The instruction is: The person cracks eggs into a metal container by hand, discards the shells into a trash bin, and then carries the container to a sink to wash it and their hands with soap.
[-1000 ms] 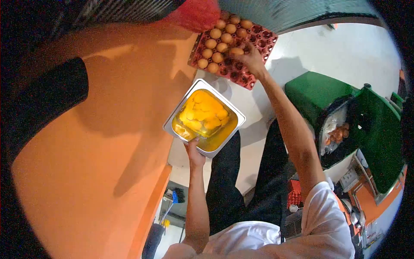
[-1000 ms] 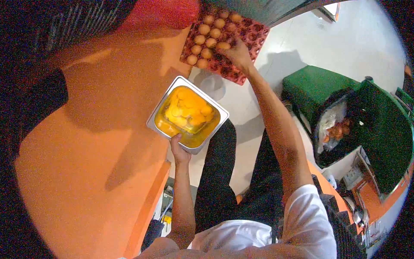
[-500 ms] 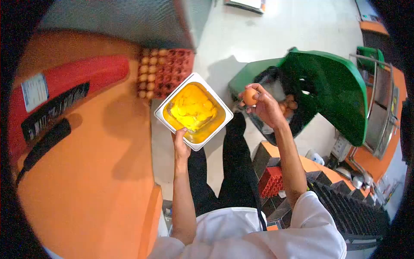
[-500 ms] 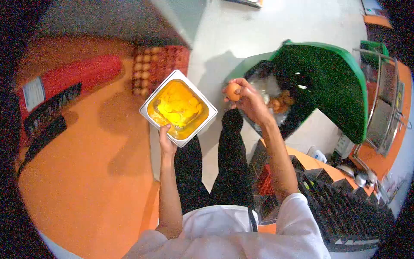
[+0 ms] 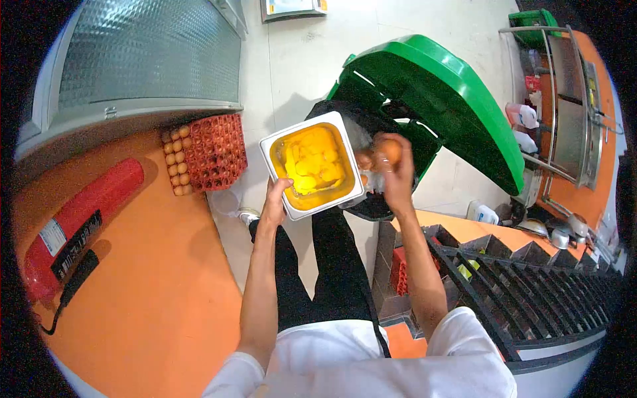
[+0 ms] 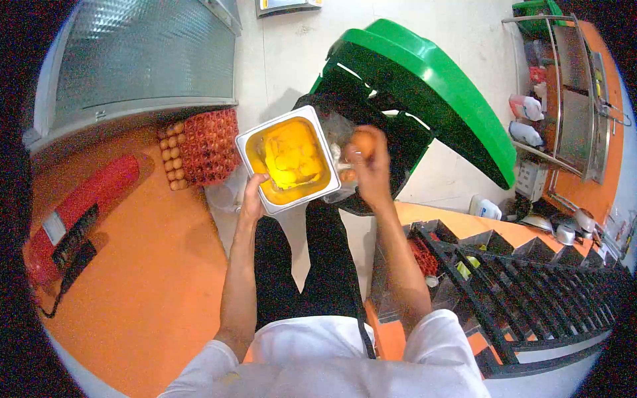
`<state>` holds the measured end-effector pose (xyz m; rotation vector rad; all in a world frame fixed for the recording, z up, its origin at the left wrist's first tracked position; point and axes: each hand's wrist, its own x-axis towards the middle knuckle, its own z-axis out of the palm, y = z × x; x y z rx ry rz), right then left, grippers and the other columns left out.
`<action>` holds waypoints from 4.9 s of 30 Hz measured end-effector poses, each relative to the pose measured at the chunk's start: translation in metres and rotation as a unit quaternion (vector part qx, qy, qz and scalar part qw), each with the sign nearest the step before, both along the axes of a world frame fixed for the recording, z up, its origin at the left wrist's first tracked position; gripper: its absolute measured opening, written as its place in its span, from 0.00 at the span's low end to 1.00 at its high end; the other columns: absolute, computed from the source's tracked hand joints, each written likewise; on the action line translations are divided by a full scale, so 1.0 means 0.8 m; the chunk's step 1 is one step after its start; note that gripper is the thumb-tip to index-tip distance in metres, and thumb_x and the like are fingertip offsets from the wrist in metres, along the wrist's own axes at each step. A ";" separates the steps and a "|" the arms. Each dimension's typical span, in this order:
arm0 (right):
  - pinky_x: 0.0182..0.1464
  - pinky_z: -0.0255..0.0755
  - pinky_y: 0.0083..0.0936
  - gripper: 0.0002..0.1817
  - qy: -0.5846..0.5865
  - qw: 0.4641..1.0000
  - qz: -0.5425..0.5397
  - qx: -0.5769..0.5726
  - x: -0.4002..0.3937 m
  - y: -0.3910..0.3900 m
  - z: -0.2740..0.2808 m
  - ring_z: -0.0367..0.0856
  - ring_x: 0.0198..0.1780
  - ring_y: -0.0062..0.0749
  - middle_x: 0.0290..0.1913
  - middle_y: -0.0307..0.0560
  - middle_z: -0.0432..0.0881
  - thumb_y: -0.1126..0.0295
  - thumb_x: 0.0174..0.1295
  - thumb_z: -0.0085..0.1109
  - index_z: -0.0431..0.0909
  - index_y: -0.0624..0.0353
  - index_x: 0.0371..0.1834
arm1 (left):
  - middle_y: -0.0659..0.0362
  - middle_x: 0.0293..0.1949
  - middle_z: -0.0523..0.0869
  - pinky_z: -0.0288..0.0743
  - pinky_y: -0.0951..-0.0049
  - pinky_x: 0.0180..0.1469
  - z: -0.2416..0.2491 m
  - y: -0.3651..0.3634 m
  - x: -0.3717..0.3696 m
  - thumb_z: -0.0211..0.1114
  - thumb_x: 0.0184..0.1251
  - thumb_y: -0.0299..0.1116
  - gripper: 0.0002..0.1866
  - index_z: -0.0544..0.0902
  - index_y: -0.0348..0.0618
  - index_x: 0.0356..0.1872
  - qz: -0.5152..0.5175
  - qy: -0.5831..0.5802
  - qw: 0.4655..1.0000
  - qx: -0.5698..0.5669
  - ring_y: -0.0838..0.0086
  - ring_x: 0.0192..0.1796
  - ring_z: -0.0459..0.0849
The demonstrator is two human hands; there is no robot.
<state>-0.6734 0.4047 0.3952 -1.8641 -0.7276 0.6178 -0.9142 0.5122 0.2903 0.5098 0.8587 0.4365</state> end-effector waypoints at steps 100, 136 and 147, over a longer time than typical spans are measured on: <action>0.63 0.72 0.36 0.20 -0.034 0.973 0.060 -0.220 0.118 -0.063 -0.119 0.82 0.59 0.46 0.58 0.59 0.83 0.62 0.70 0.59 0.79 0.64 0.60 | 0.51 0.66 0.74 0.61 0.65 0.72 -0.001 -0.052 0.022 0.59 0.57 0.33 0.38 0.62 0.34 0.72 0.057 0.085 0.987 0.120 0.64 0.69 0.71; 0.45 0.82 0.43 0.22 -0.265 0.850 0.448 -0.074 -0.481 0.389 -0.495 0.84 0.47 0.53 0.56 0.58 0.72 0.70 0.58 0.62 0.75 0.56 0.58 | 0.51 0.60 0.77 0.71 0.55 0.66 -0.044 -0.098 -0.455 0.60 0.58 0.41 0.34 0.69 0.36 0.66 0.349 0.230 0.905 -0.072 0.58 0.63 0.77; 0.43 0.82 0.42 0.15 -0.348 0.751 0.557 -0.065 -0.470 0.399 -0.400 0.86 0.46 0.50 0.49 0.57 0.80 0.71 0.57 0.60 0.77 0.62 0.48 | 0.48 0.60 0.77 0.73 0.54 0.65 -0.035 -0.086 -0.450 0.59 0.58 0.40 0.34 0.69 0.35 0.66 0.351 0.209 0.911 -0.065 0.56 0.61 0.78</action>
